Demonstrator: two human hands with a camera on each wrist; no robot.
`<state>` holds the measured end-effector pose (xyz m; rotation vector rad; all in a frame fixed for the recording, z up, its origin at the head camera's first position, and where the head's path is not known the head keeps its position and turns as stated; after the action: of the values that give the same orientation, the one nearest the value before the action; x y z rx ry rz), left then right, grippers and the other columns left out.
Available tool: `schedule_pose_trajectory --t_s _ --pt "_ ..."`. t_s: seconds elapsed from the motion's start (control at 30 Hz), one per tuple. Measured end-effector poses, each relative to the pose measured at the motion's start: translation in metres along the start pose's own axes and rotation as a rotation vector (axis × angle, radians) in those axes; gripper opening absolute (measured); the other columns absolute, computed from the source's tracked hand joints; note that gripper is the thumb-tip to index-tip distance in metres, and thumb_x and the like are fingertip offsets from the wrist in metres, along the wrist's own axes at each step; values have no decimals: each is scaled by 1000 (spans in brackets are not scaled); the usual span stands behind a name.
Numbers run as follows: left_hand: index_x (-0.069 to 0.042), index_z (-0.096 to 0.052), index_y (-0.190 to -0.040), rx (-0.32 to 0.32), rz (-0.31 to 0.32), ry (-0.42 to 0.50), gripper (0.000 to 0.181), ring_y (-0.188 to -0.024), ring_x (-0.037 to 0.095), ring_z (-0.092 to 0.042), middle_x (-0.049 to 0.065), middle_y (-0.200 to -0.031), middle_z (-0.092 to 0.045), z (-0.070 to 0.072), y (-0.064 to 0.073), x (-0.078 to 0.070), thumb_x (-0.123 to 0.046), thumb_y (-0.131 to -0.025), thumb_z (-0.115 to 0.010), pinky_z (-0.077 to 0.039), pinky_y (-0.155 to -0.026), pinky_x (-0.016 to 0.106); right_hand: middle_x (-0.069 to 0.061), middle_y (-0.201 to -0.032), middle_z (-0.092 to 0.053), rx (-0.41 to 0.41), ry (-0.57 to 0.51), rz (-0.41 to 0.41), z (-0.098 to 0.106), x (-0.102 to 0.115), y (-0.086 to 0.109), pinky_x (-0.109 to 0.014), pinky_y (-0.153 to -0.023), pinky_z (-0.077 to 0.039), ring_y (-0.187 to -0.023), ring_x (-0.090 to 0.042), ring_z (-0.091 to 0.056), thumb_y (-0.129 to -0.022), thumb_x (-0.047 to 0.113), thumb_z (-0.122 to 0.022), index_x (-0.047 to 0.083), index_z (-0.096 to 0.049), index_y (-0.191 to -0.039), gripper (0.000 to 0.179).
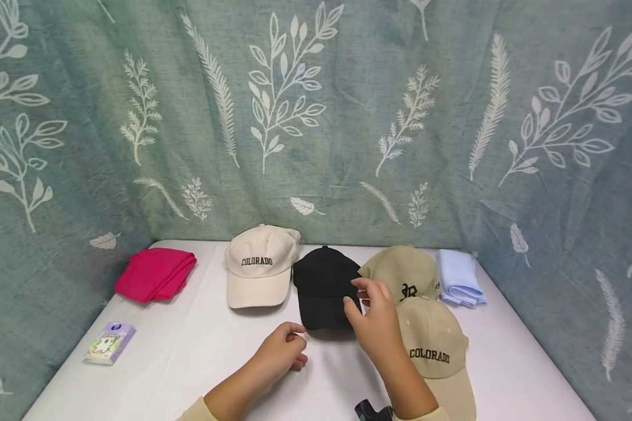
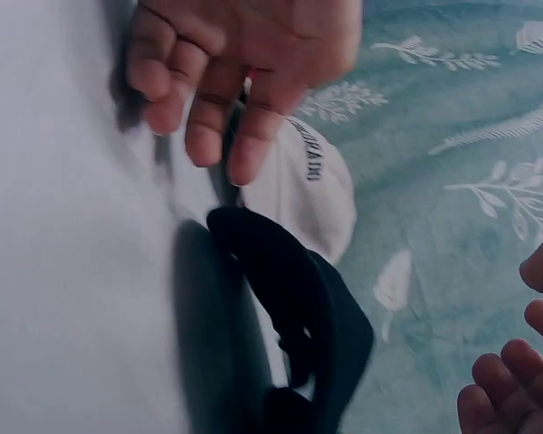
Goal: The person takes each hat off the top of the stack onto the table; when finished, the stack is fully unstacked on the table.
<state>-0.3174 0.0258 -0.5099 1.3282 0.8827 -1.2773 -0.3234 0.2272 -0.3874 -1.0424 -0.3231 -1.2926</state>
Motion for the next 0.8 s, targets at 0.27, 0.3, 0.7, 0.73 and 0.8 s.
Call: schedule_pose_trajectory --t_s 0.27,0.3,0.7,0.73,0.8 --pt "2 -55 -136 -77 15 -19 46 -78 19 -67 10 -104 -62 36 -9 7 -11 -91 -55 -60 -69 30 -12 -123 -62 65 -56 -36 -41 10 -15 -40 -96 -56 -106 -21 -62 -95 13 -74 8 -67 -125 31" --pt "2 -55 -136 -91 14 -16 46 -79 19 -67 10 -105 -62 40 -10 8 -10 -91 -55 -61 -69 30 -12 -123 -62 70 -62 -41 -45 11 -17 -39 -95 -56 -106 -22 -62 -95 13 -74 9 -67 -125 31" --pt "1 -56 -135 -255 49 11 40 -84 21 -69 16 -110 -62 105 -10 21 -12 -97 -53 -63 -72 32 -10 -121 -62 122 -129 -121 -99 12 -31 -36 -93 -56 -104 -20 -63 -96 18 -73 12 -67 -125 30" --pt "2 -56 -135 -263 54 21 40 -84 21 -69 17 -111 -61 109 -10 22 -13 -98 -52 -63 -73 33 -9 -120 -62 123 -126 -128 -103 11 -32 -36 -94 -56 -104 -19 -64 -96 19 -73 12 -67 -124 30" --pt "3 -55 -135 -284 58 49 39 -86 22 -70 18 -112 -60 118 -12 25 -13 -100 -51 -63 -74 32 -9 -120 -62 126 -130 -139 -110 10 -34 -39 -94 -56 -105 -21 -64 -96 18 -72 12 -67 -125 30"
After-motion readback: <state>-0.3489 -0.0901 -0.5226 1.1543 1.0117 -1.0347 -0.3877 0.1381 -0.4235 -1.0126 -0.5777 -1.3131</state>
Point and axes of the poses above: each hand's wrist, its own y-axis away from the middle knuckle, its own z-axis out of the back of the hand, x = y × z, the point moved 10 cm from there along -y, towards the middle knuckle
